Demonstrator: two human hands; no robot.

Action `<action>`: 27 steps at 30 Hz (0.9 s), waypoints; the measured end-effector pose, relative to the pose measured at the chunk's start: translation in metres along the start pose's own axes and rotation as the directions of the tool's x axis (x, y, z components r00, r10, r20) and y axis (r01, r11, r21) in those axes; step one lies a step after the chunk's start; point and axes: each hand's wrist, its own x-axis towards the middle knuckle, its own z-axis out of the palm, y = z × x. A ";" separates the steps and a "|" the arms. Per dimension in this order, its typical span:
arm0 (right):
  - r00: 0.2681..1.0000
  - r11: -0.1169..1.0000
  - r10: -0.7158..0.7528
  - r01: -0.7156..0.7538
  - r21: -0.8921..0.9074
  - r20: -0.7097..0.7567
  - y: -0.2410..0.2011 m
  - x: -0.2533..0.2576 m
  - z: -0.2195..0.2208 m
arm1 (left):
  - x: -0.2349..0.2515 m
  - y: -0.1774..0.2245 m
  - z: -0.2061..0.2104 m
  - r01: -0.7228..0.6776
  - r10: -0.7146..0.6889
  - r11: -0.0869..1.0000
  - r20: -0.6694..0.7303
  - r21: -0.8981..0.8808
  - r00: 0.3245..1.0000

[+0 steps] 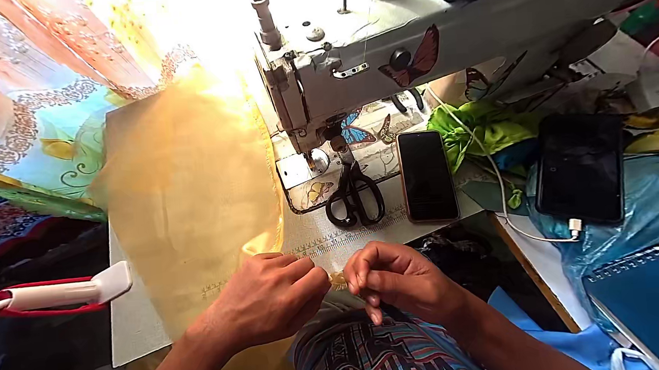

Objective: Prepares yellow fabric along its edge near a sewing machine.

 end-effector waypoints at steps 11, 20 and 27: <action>0.991 0.956 -0.134 0.125 -0.265 -0.018 -0.020 -0.011 0.001 | 0.003 0.003 -0.001 0.037 -0.031 0.971 0.032 -0.236 0.999; 0.966 0.957 -0.256 0.249 -0.150 -0.026 -0.004 0.022 0.014 | 0.019 -0.007 0.009 0.117 0.000 0.680 0.159 -0.724 0.987; 0.971 0.903 -0.218 0.162 -0.397 -0.099 -0.006 0.009 0.017 | 0.024 -0.004 0.017 0.084 -0.007 0.817 0.137 -0.571 0.991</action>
